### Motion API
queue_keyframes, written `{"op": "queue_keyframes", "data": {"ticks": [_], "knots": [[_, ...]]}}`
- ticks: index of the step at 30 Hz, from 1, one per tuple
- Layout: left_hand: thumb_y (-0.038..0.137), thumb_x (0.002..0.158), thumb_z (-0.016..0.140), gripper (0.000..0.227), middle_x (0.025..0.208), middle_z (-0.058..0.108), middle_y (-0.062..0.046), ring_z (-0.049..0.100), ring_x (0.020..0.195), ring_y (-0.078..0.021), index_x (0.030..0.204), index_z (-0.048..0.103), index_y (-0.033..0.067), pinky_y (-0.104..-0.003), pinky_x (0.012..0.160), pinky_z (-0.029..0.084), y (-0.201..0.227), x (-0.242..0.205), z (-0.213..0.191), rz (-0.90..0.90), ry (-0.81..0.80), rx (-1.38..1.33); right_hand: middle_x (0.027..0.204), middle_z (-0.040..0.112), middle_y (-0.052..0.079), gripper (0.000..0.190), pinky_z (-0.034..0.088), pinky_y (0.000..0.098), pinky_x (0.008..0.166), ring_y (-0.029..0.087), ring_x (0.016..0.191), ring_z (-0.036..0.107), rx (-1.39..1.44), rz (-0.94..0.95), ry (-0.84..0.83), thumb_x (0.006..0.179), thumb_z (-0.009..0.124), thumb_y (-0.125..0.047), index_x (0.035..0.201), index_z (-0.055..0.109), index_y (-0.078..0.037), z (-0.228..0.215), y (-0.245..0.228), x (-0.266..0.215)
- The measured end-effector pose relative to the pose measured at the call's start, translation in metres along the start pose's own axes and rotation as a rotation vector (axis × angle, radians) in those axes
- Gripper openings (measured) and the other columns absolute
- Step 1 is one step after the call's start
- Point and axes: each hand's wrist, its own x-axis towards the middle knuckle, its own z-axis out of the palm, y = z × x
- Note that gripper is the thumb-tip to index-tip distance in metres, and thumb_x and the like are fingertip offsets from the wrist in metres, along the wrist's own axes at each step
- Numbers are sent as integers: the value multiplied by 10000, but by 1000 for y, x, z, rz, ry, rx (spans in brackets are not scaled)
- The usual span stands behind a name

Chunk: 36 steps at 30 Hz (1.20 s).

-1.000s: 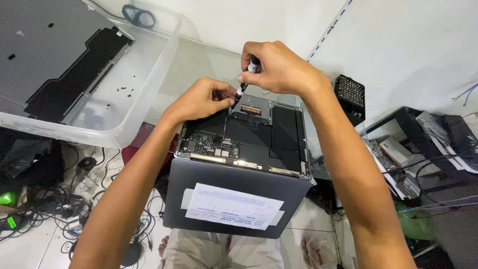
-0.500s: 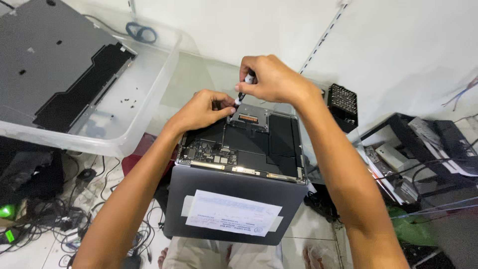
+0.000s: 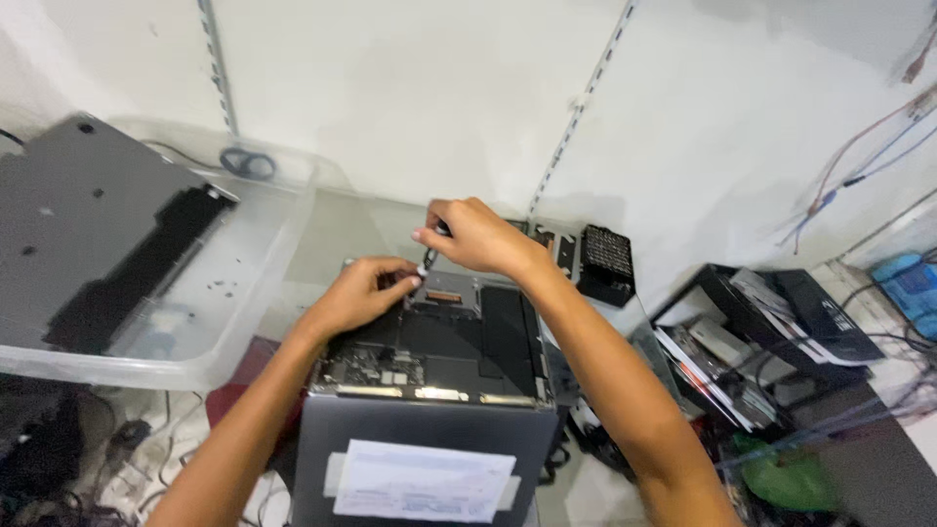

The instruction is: The person uses a screwdriver to remove screws from a black electronic device placed on a glass table. They place the removed screws into a plastic container and continue to unscrew and remove components from the device.

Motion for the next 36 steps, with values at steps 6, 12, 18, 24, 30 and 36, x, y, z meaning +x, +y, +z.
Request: {"op": "queue_keyframes", "data": {"ticks": [6,12,18,24,30,36], "knots": [[162,868,678,230,900,765,-128,710,876,-278,1081,745,105,-402,804,514,10,-2,-4,-22,14,32,781,709,170,216,551,366,581,279,631,703,76,16,22,926,587,-238,950,670,-40,2,-5,-3],[160,880,673,220,845,761,-126,695,785,-247,1076,757,106,-369,761,509,9,-4,-4,-24,28,14,822,689,208,178,547,469,673,401,787,703,90,-31,-7,899,574,-188,926,641,-24,-14,-27,-15],[170,883,678,202,829,745,-145,686,797,-256,1060,756,111,-379,764,506,-7,-4,-2,27,21,-6,743,662,191,202,517,473,648,407,754,683,11,-31,13,893,572,-224,834,601,-33,3,-6,5],[130,847,691,219,837,740,-155,689,841,-286,1055,756,107,-390,796,503,0,-5,-4,11,6,2,899,682,258,225,522,528,758,459,909,671,67,-69,-165,883,585,-182,1007,591,5,-19,-32,-10],[148,829,696,189,828,724,-182,683,843,-350,999,759,93,-439,776,494,4,-7,-5,-2,27,52,851,691,244,259,529,493,725,433,855,688,12,-74,-145,905,610,-262,970,607,-11,-18,-31,-6],[233,752,794,191,786,725,-129,695,829,-319,884,738,106,-391,773,504,-10,0,-2,-29,68,81,841,701,199,183,528,503,746,443,861,681,-12,-91,-138,885,571,-217,922,628,-47,-7,-16,8]]}}
